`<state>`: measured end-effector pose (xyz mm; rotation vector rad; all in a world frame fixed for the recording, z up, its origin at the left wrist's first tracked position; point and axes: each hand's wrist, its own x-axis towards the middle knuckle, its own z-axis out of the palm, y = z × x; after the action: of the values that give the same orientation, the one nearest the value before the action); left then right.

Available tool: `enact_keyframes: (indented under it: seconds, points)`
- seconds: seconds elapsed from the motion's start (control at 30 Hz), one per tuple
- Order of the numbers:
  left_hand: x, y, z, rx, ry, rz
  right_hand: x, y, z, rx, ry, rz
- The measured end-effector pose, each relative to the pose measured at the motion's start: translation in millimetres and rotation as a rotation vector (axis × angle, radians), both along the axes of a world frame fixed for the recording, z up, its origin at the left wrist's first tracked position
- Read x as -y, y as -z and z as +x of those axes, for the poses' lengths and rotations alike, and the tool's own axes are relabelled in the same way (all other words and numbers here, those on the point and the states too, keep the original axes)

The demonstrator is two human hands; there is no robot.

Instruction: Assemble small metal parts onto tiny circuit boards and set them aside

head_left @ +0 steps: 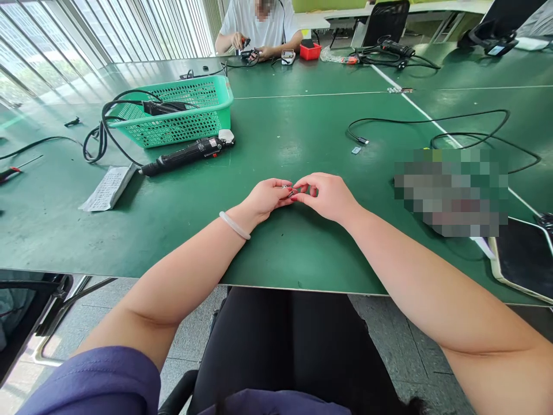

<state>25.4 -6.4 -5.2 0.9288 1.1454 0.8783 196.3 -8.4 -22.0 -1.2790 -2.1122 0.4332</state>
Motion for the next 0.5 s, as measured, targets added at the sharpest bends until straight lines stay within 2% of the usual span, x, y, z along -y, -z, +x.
enact_keyframes:
  seconds: [0.13,0.23,0.37,0.5]
  points:
    - [2.7,-8.1,-17.2,-0.134,-0.010,0.035,0.9,-4.2,2.0,-0.018,0.002,-0.020]
    - [8.8,-13.0,-45.1,-0.213,-0.036,0.076,1.5,-16.9,10.5,0.036,0.062,-0.011]
    - [24.3,-15.6,-93.9,-0.297,-0.113,0.066,12.0,-40.5,40.3,0.234,0.177,-0.008]
    - [44.0,-13.9,-137.3,-0.392,-0.195,0.052,47.8,-51.5,78.4,0.263,0.257,-0.017]
